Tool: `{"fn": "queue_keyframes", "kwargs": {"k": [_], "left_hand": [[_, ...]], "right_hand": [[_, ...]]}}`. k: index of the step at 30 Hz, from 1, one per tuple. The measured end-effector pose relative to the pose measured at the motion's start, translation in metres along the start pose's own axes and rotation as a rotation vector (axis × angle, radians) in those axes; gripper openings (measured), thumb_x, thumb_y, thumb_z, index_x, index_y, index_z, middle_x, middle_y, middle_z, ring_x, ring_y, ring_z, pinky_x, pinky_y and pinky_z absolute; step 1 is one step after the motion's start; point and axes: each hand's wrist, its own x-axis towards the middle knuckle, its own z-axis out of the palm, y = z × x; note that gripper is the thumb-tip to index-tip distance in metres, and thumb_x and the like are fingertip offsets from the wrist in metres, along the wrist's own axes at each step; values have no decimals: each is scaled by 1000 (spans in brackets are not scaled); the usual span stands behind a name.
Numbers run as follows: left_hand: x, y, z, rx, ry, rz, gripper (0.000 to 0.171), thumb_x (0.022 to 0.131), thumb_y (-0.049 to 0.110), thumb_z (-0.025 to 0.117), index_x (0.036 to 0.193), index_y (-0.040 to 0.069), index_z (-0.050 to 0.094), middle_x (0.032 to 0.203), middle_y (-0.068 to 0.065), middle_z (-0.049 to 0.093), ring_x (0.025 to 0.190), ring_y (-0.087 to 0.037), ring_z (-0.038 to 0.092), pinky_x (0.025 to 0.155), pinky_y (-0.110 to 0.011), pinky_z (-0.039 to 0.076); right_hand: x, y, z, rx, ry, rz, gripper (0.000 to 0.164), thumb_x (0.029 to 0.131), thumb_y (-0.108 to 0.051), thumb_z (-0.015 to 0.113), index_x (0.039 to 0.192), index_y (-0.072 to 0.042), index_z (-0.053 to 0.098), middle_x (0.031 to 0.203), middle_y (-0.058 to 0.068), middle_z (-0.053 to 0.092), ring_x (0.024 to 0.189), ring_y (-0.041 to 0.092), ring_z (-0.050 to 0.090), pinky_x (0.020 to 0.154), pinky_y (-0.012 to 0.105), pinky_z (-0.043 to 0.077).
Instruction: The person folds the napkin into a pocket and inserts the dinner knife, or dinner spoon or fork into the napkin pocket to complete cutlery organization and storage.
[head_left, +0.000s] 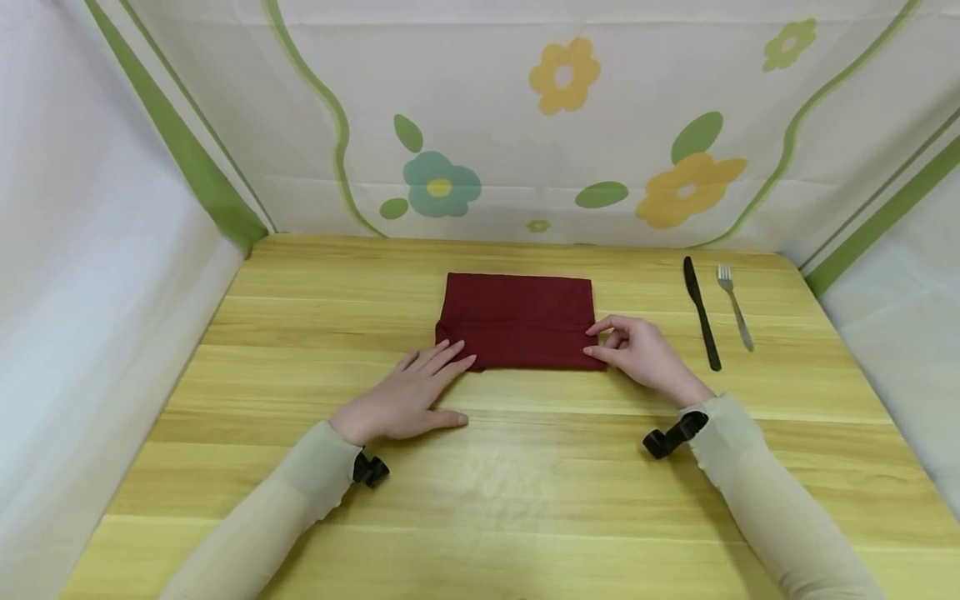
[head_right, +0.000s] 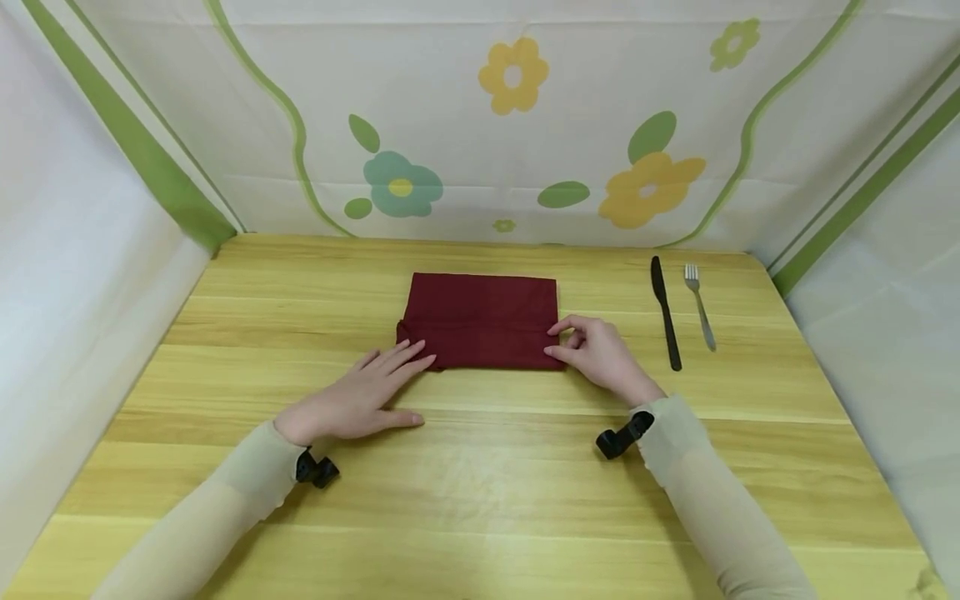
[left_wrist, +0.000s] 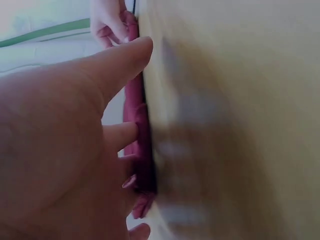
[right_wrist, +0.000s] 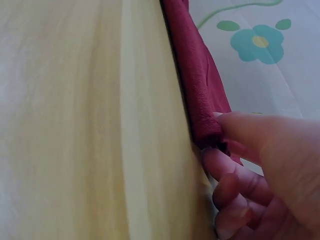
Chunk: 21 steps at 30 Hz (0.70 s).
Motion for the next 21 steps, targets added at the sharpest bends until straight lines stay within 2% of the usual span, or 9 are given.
{"fn": "queue_keyframes", "kwargs": {"k": [5, 8, 12, 15, 17, 21], "left_hand": [[5, 2, -7, 5, 13, -1, 77, 99, 48, 65, 159, 11, 35, 165, -14, 25, 151, -33, 20, 118, -61, 13], [8, -2, -12, -93, 42, -1, 67, 101, 40, 65, 156, 11, 42, 162, -15, 31, 148, -34, 28, 118, -59, 19], [16, -21, -24, -266, 198, -7, 51, 104, 18, 62, 152, 7, 48, 155, -18, 39, 141, -36, 37, 114, -56, 31], [26, -40, -33, -321, 297, -42, 45, 103, 6, 59, 147, 2, 51, 144, -20, 49, 131, -37, 47, 108, -54, 40], [33, -51, -39, -339, 295, -73, 40, 103, 6, 60, 143, 1, 56, 134, -18, 56, 121, -34, 54, 101, -50, 46], [44, -61, -44, -338, 200, -103, 29, 103, 12, 62, 130, 1, 67, 114, -10, 66, 102, -25, 61, 89, -41, 51]], "right_hand": [[-5, 3, -7, 14, -4, -1, 26, 93, -20, 79, 116, -10, 72, 82, 2, 68, 68, 20, 63, 60, 28, 49], [-7, 4, -12, 23, -17, 7, 28, 92, -22, 79, 117, -11, 72, 89, 3, 69, 74, 21, 64, 64, 29, 52], [-5, 4, -16, 25, 9, 16, 32, 91, -30, 81, 117, -13, 72, 95, 3, 69, 79, 22, 64, 65, 30, 52], [0, 3, -18, 18, 62, 15, 35, 91, -34, 80, 118, -14, 72, 101, 3, 69, 82, 22, 64, 65, 32, 51], [6, 3, -18, 13, 70, 7, 36, 93, -34, 78, 121, -14, 71, 103, 4, 69, 84, 22, 64, 67, 32, 51], [15, 8, -15, 2, 22, -9, 32, 97, -28, 73, 125, -13, 71, 98, 5, 68, 78, 22, 61, 65, 29, 47]]}}
